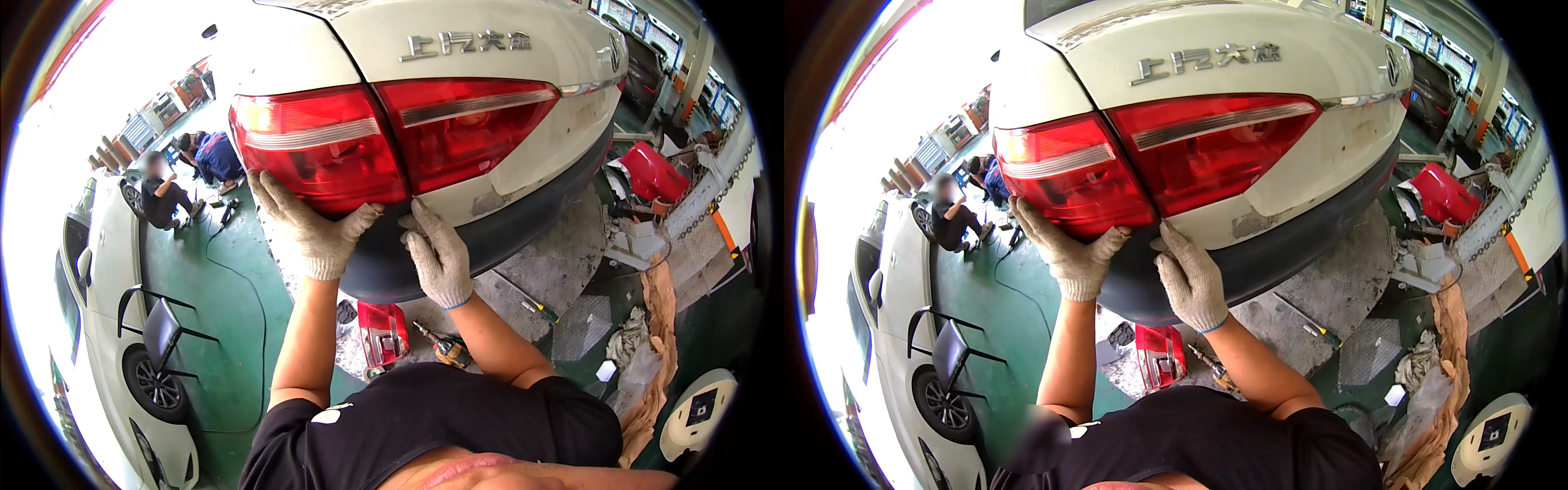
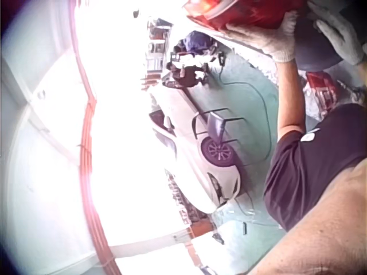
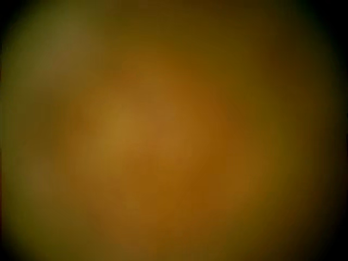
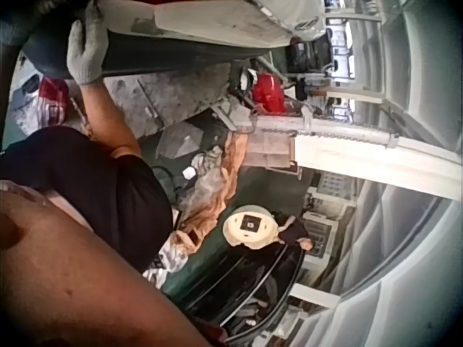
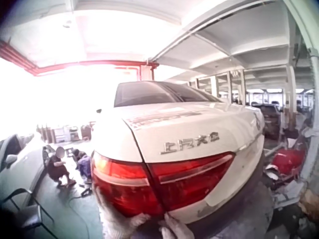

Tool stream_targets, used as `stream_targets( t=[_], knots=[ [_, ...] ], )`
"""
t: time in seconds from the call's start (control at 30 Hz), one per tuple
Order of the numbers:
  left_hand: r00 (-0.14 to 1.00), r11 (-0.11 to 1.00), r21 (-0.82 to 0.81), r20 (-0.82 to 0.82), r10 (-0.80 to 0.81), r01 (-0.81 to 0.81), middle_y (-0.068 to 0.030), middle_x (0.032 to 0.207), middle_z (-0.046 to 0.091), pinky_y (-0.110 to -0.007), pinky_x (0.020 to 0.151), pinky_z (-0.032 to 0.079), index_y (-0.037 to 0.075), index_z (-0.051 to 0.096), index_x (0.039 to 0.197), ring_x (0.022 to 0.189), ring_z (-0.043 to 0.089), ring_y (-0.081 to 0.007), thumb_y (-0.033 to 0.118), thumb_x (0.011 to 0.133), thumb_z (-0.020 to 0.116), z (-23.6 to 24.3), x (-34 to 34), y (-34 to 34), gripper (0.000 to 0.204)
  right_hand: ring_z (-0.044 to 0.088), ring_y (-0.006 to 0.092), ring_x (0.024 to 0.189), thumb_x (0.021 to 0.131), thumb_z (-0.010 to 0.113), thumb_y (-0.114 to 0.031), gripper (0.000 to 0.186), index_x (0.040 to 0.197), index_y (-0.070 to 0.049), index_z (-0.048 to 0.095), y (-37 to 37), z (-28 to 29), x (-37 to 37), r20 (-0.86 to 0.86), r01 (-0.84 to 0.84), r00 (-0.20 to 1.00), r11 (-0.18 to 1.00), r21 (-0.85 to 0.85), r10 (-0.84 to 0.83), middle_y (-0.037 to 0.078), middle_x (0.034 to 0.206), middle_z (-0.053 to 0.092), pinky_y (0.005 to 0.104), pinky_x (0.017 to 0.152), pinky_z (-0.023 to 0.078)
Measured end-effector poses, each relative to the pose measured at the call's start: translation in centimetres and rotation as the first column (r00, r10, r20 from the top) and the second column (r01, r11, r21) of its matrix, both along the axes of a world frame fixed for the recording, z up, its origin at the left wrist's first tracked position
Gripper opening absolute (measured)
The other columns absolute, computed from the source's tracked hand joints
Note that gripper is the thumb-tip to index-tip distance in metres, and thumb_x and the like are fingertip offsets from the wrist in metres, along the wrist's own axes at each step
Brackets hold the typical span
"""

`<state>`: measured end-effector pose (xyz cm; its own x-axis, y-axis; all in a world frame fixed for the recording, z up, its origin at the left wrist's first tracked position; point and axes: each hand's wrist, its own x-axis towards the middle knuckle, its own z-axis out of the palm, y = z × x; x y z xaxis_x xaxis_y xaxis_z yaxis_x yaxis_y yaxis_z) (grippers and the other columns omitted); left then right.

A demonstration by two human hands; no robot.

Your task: The person removes a red taillight assembly from the rear of a white car using a power drill. They then pick up a replacement taillight, align it with the mounting area, and press it into place by hand, adjusting its position to fit the bodywork.

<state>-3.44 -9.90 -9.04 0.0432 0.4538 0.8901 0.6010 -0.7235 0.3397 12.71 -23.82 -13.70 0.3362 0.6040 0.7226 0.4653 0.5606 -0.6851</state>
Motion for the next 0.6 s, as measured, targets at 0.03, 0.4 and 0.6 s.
stream_targets(
  t=[0.03, 0.4, 0.6],
  knots=[
    [1.000, 1.000, -0.018, -0.012, 0.005, -0.005, -0.0441, 0.171, 0.015, -0.064, 0.128, 0.028, -0.009, 0.009, 0.169, 0.161, 0.017, -0.0600, 0.081, 0.054, 0.094, 0.2, 0.0, -0.1, 0.169, 0.073, 0.0216, 0.090, 0.104, 0.063, 0.002, 0.052, 0.156, -0.001, 0.056, -0.2, 0.0, 0.1, -0.025, -0.011, 1.000, 1.000, -0.011, 0.011, 0.017, 0.120, 0.073, 0.0334, 0.084, 0.060],
    [0.999, 0.998, -0.045, 0.016, -0.049, 0.049, -0.0406, 0.174, 0.008, -0.063, 0.132, 0.018, -0.006, 0.006, 0.171, 0.164, 0.011, -0.0553, 0.078, 0.051, 0.098, -0.1, -0.1, 0.1, 0.173, 0.070, 0.0181, 0.091, 0.100, 0.067, 0.005, 0.062, 0.159, 0.000, 0.052, 0.0, 0.0, -0.8, -0.109, -0.087, 0.990, 0.996, 0.023, 0.089, 0.018, 0.122, 0.071, 0.0312, 0.088, 0.058],
    [0.998, 0.998, -0.009, 0.030, -0.059, 0.060, -0.0391, 0.174, 0.009, -0.065, 0.132, 0.017, -0.005, 0.006, 0.171, 0.163, 0.011, -0.0551, 0.080, 0.052, 0.096, -0.2, 0.1, 0.2, 0.172, 0.070, 0.0218, 0.094, 0.097, 0.070, 0.004, 0.059, 0.154, 0.001, 0.056, -0.4, 1.4, -0.8, -0.044, -0.012, 0.999, 0.999, 0.044, 0.014, 0.019, 0.128, 0.068, 0.0333, 0.088, 0.059]
  ],
)
